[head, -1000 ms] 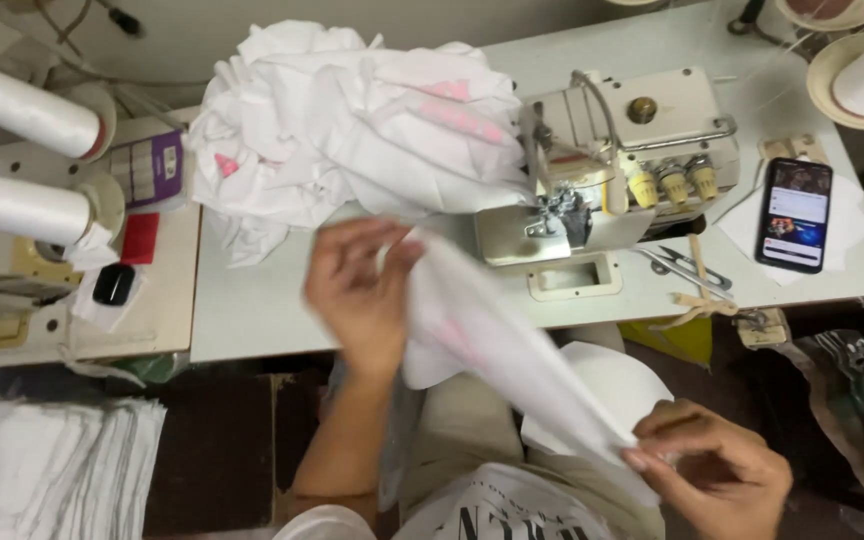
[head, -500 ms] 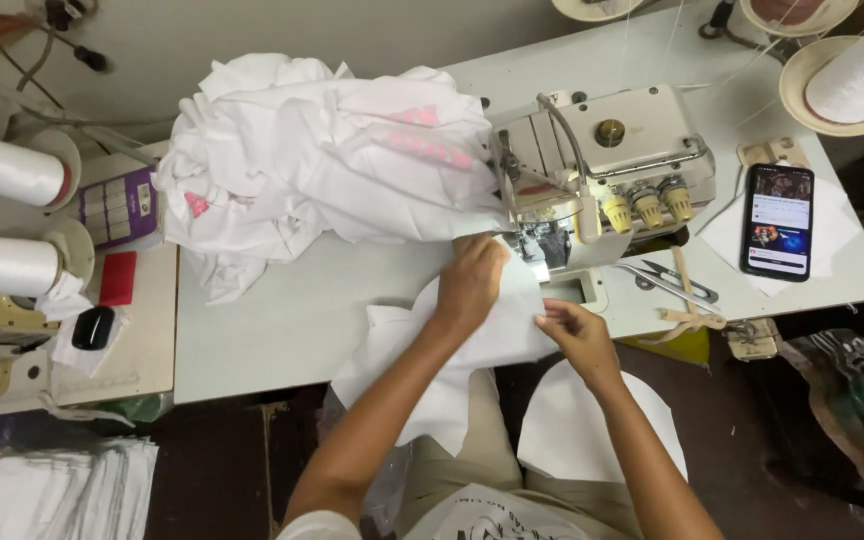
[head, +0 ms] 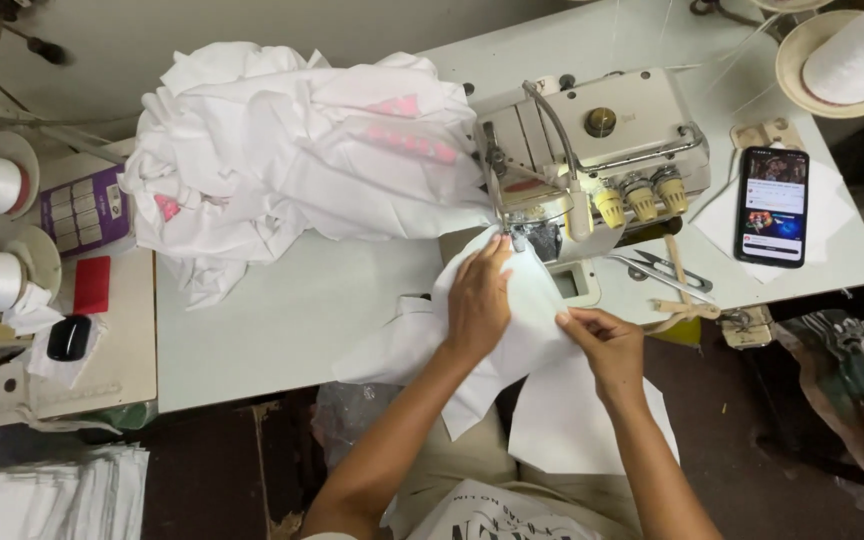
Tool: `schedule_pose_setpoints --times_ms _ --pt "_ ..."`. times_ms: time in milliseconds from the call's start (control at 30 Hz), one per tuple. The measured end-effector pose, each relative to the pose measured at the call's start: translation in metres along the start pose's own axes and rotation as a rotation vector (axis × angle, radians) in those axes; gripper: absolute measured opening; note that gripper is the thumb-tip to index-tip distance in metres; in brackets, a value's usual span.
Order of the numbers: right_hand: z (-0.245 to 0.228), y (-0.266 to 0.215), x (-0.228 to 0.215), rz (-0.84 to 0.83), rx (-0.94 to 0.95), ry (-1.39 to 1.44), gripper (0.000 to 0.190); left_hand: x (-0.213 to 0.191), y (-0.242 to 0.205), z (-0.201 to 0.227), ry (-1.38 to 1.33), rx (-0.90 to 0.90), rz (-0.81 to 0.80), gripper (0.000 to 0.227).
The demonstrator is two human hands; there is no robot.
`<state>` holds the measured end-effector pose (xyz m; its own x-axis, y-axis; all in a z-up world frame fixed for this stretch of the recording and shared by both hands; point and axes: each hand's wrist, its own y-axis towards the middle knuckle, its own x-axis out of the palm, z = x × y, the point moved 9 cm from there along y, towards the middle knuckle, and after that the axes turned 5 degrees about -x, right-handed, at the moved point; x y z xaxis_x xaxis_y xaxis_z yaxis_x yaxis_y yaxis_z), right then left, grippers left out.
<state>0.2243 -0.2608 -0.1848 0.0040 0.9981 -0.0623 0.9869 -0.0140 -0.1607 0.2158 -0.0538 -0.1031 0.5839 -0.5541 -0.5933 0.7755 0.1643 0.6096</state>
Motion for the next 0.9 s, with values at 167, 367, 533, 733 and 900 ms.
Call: schedule_pose_setpoints --times_ms 167,367,533,733,900 --pt "-0.014 -0.017 0.023 0.032 -0.053 -0.084 0.022 0.014 0.026 -0.079 -0.127 -0.076 0.005 0.025" --pt "0.001 0.012 0.055 0.0 -0.043 -0.048 0.016 -0.043 0.02 -0.066 -0.05 -0.288 -0.035 0.05" --pt "0.031 0.018 0.06 -0.046 0.034 0.056 0.012 -0.055 -0.071 -0.094 -0.076 -0.769 -0.725 0.081" --pt "0.047 -0.007 0.058 -0.134 0.104 0.093 0.014 -0.16 0.023 -0.026 0.515 -0.253 0.038 0.042" --pt "0.039 -0.038 0.045 -0.091 0.18 0.036 0.021 -0.061 0.001 0.016 -0.054 -0.164 -0.119 0.035"
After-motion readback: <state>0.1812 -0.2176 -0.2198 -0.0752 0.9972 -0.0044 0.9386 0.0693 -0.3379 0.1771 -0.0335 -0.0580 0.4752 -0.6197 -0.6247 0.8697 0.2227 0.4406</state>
